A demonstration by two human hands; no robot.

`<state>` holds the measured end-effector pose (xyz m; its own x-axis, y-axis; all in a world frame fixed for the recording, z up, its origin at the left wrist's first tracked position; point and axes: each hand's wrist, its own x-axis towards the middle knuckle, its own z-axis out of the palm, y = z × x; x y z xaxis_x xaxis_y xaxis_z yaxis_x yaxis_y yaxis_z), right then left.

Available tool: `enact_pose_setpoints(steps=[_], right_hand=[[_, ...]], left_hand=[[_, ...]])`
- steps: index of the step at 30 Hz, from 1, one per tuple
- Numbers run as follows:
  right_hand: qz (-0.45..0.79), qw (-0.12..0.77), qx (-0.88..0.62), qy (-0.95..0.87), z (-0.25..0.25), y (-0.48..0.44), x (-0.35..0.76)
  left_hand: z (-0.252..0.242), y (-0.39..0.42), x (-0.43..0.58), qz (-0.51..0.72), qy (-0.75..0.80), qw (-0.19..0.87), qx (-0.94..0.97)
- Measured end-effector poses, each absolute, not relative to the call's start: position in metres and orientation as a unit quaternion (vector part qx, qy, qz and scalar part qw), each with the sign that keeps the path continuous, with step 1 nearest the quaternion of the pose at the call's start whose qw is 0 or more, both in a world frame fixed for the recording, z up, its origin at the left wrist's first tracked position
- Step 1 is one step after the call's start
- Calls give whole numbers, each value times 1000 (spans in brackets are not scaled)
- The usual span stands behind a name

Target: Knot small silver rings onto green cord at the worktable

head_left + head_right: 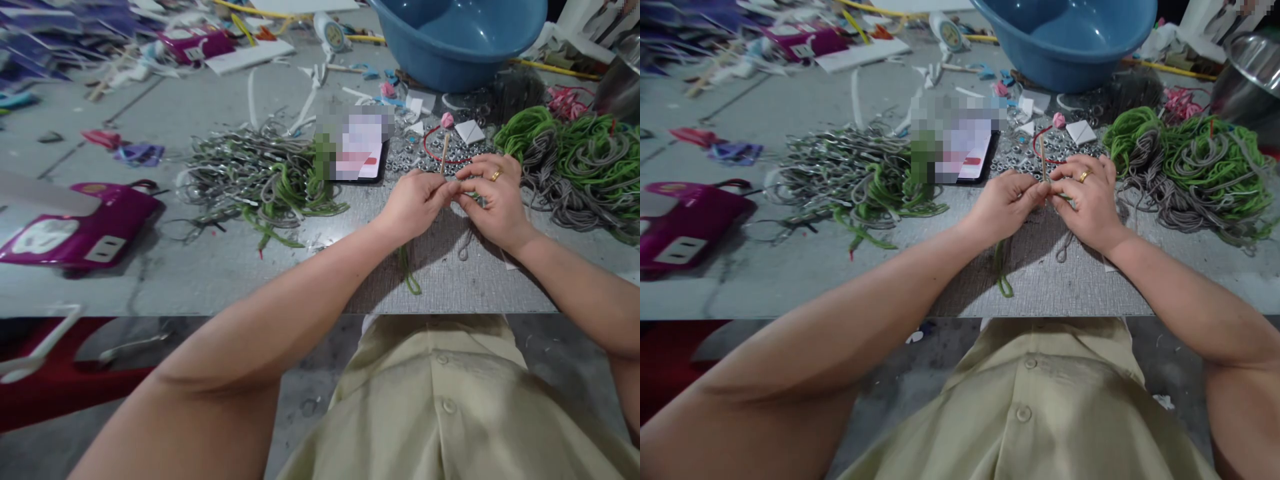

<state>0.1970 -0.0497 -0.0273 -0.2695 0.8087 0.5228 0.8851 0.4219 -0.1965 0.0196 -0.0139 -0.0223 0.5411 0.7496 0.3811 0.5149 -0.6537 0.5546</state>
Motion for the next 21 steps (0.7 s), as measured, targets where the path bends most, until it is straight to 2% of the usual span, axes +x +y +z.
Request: enact_pose_setpoints(steps=[7,16,21], right_hand=[[-43,291,-539,-789,-26,-50,196],[-48,342,-505,-791,-36,-43,203],[-65,327,-506,-796,-36,-42,206]], left_hand=[[-18,-17,18,307,401,134,852],[-29,-11,16,363,366,157,843],[-28,-11,17,356,362,175,843]])
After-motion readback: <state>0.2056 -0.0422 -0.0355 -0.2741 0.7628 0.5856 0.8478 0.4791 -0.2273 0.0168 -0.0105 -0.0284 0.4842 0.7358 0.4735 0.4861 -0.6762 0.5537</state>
